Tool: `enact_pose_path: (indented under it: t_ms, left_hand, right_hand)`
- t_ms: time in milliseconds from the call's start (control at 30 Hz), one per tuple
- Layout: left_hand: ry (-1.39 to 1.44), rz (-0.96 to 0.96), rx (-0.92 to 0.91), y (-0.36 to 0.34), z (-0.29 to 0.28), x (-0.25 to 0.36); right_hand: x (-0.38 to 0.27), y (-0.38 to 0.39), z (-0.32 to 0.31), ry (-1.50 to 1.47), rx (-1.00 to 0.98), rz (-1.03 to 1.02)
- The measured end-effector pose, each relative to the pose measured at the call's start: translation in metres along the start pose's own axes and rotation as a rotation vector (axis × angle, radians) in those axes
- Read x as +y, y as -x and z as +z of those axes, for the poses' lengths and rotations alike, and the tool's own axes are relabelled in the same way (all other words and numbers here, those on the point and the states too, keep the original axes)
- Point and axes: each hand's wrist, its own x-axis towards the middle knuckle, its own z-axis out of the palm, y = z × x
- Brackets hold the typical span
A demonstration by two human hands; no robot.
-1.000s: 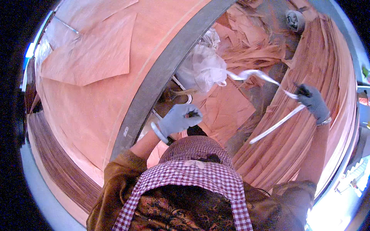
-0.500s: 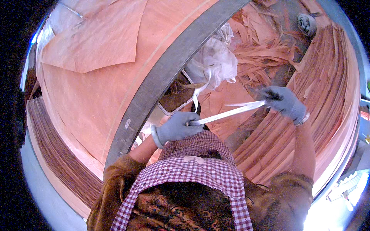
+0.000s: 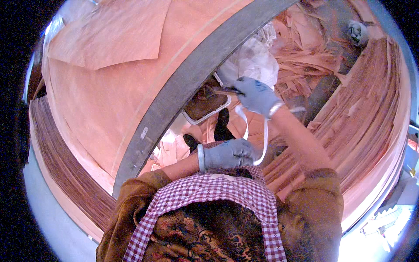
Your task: The person sorts and trims thin wood veneer sheets in a warehouse environment. The person handles the sheets by hand, uses a utility knife to cut along markings, and measures dimensions with a metal ruler.
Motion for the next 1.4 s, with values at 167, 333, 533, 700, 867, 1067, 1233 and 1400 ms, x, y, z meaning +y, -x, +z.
enact_pose_path:
  t_ms: [167, 333, 533, 700, 867, 1067, 1233, 1400]
  left_hand:
    - [-0.315, 0.03, 0.333, 0.021, -0.033, -0.046]
    - [-0.512, -0.545, 0.552, 0.046, -0.073, -0.091]
    - [-0.99, -0.657, 0.657, 0.062, -0.067, -0.152]
    - [-0.808, -0.636, 0.908, 0.06, -0.068, -0.221]
    - [-0.737, -0.569, 0.936, 0.054, -0.077, -0.188]
    - [-0.824, -0.586, 0.983, 0.064, -0.063, -0.187]
    - [-0.689, -0.569, 0.991, 0.072, -0.061, -0.17]
    - [-0.652, -0.58, 1.009, 0.162, -0.034, -0.114]
  right_hand:
    - [0.0, -0.023, 0.027, 0.129, -0.239, 0.243]
    - [0.016, -0.012, 0.015, -0.428, -0.316, 0.366]
    - [-0.014, 0.028, -0.01, -0.66, -0.192, 0.252]
    - [-0.062, 0.022, 0.036, -0.013, -0.072, 0.046]
    - [-0.073, 0.012, 0.017, 0.076, -0.129, 0.157]
    - [-0.112, 0.029, -0.012, -0.011, -0.054, 0.089]
    - [-0.121, 0.017, 0.029, 0.35, -0.14, 0.151]
    - [-0.085, 0.006, 0.03, 0.33, -0.115, 0.06]
